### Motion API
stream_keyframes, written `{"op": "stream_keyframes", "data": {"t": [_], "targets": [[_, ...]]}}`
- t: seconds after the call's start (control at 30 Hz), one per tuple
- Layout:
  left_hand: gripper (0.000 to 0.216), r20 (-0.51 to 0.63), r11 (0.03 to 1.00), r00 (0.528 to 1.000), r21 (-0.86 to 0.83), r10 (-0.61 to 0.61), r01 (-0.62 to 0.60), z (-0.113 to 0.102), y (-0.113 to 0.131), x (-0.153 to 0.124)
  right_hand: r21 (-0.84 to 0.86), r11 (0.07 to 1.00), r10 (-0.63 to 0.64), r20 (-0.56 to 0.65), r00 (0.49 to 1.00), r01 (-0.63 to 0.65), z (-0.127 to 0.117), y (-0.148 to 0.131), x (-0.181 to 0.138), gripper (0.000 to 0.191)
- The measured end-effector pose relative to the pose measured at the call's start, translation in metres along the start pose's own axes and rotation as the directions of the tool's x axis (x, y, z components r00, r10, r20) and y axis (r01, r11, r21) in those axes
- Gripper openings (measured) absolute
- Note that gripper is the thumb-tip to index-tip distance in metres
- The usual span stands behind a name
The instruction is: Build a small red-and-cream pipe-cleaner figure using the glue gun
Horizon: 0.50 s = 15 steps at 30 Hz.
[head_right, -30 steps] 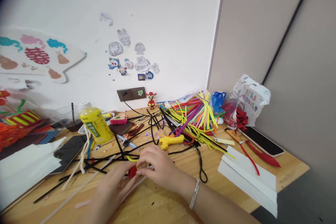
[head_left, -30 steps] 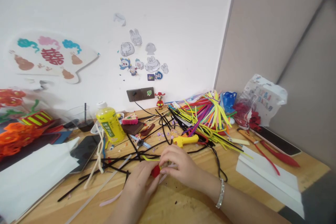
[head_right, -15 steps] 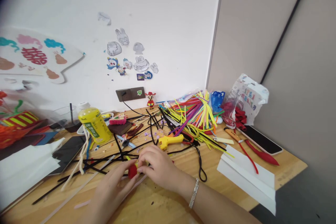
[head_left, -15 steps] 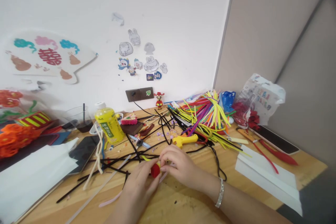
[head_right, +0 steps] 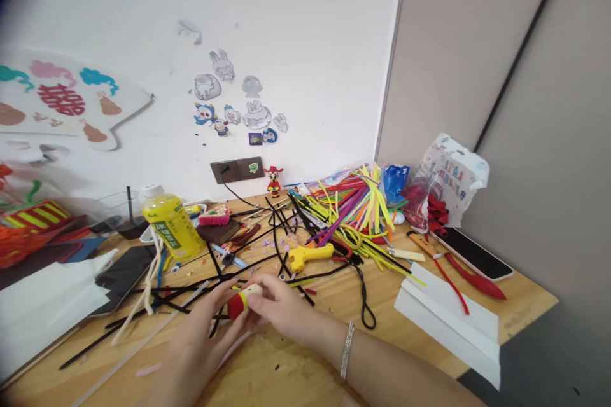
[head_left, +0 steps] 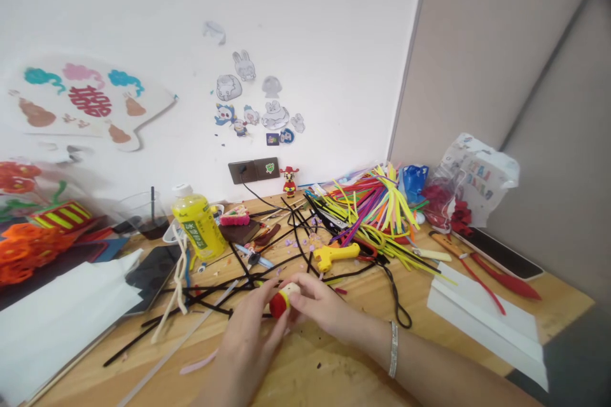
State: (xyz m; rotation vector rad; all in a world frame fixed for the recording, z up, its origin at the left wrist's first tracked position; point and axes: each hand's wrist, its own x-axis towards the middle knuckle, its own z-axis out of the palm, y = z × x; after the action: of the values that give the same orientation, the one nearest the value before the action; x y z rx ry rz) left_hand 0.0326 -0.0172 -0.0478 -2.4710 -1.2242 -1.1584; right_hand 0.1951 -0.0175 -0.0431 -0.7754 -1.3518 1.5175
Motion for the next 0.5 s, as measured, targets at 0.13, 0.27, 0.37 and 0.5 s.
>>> {"op": "stream_keyframes", "data": {"t": [0.13, 0.27, 0.37, 0.5], "targets": [[0.038, 0.032, 0.999, 0.999, 0.026, -0.019, 0.018, 0.0008, -0.0025, -0.0031, 0.013, 0.999, -0.031, -0.046, 0.998, 0.032, 0.0036, 0.0049, -0.0002, 0.038], [0.041, 0.056, 0.999, 0.998, 0.014, -0.033, 0.033, 0.0024, -0.0058, -0.0071, -0.007, 0.997, -0.072, -0.020, 0.997, 0.072, 0.0016, 0.0060, -0.0008, 0.039], [0.041, 0.027, 0.999, 0.999, 0.036, -0.024, 0.023, 0.0035, -0.0059, -0.0083, -0.012, 0.997, -0.071, -0.016, 0.997, 0.071, 0.0008, 0.0046, -0.0011, 0.038], [0.036, -0.033, 0.999, 0.999, 0.038, 0.039, -0.037, 0.0024, -0.0021, -0.0062, 0.028, 0.999, -0.043, -0.052, 0.998, 0.044, 0.0045, 0.0004, -0.0025, 0.031]]}}
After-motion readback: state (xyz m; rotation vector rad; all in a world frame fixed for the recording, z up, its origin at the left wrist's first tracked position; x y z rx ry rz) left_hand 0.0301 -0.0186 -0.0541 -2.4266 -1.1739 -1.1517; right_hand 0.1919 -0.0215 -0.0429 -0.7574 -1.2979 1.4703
